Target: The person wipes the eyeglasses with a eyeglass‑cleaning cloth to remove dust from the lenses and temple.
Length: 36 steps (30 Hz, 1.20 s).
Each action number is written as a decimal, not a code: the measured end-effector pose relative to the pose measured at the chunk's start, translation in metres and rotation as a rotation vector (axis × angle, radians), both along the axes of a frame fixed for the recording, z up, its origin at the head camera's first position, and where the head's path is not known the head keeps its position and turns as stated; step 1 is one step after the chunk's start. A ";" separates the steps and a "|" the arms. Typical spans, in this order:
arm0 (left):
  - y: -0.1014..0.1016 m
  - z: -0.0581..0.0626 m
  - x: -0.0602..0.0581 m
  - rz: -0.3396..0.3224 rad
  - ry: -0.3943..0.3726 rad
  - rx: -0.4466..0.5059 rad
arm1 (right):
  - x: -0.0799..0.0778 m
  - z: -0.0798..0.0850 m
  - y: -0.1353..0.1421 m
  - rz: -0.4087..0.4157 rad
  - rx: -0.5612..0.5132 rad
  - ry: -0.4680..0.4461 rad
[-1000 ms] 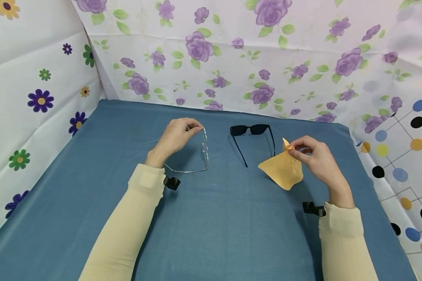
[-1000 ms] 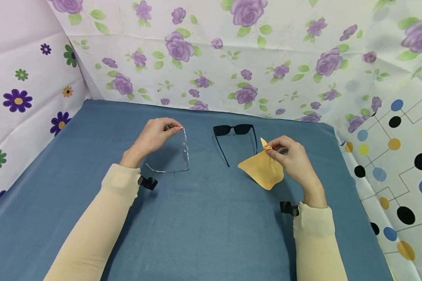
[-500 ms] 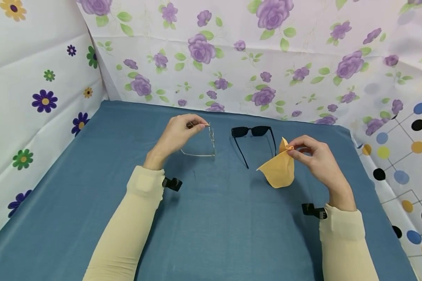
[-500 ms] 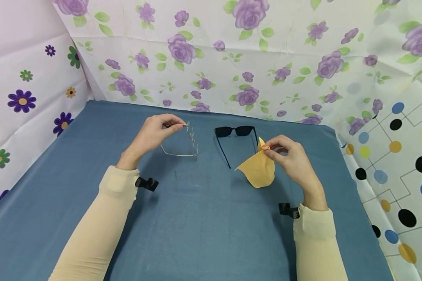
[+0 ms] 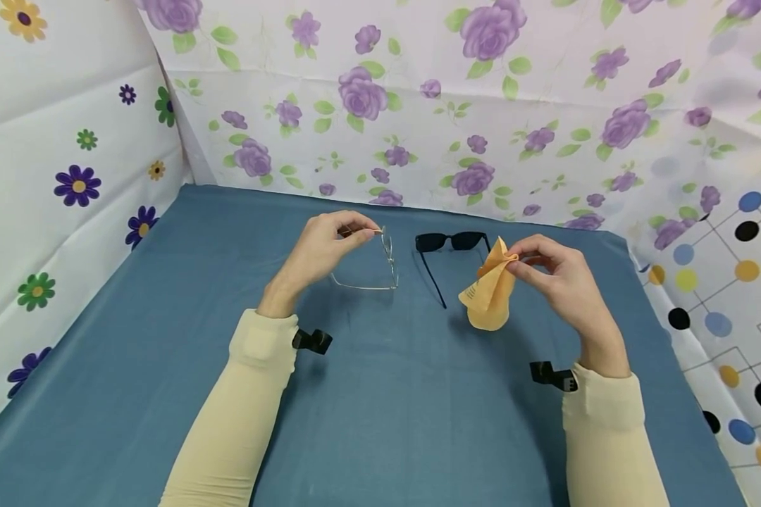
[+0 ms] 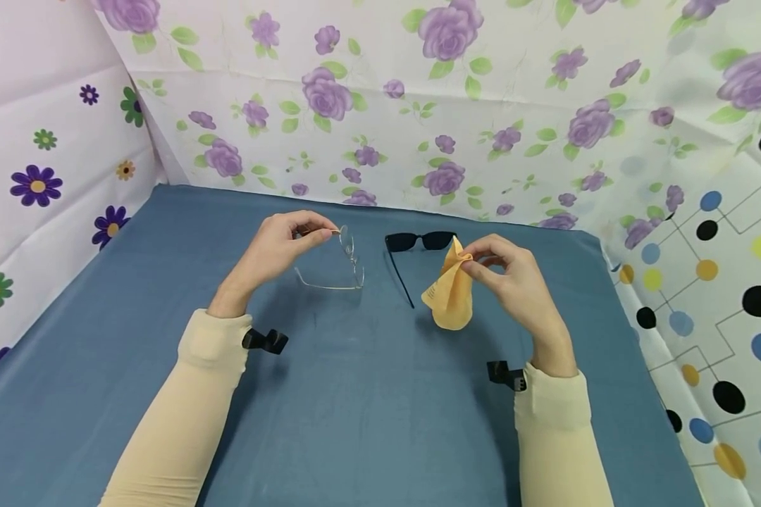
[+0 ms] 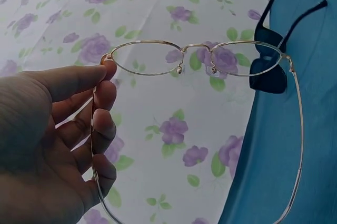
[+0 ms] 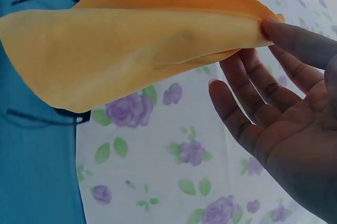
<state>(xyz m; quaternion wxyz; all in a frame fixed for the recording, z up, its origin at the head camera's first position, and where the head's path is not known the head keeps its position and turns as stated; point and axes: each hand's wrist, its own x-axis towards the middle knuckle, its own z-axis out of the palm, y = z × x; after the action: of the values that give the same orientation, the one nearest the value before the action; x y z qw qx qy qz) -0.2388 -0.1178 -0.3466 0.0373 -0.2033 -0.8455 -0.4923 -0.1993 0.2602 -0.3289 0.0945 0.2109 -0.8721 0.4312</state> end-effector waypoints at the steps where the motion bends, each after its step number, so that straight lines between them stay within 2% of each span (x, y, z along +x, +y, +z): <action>1: 0.001 0.001 0.001 -0.001 0.001 0.001 | 0.000 0.001 -0.002 0.006 -0.009 0.003; 10: 0.001 0.006 0.006 -0.032 0.005 0.041 | 0.002 0.005 -0.020 0.006 -0.053 0.017; 16: 0.001 0.007 0.007 -0.044 -0.002 0.063 | 0.003 0.005 -0.028 -0.004 -0.033 0.043; 27: 0.002 0.009 0.008 -0.067 0.003 0.067 | 0.008 0.005 -0.036 -0.123 0.051 0.063; 32: 0.002 0.009 0.009 -0.072 -0.009 0.069 | 0.005 0.001 -0.039 -0.124 0.072 0.066; 36: 0.003 0.009 0.008 -0.075 -0.003 0.067 | 0.003 -0.002 -0.041 -0.113 0.084 0.024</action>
<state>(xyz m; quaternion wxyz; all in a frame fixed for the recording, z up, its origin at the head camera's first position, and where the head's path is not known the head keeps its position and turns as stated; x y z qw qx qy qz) -0.2308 -0.1152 -0.3376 0.0242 -0.2326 -0.8205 -0.5217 -0.1963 0.2195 -0.3305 0.1200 0.1702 -0.8987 0.3859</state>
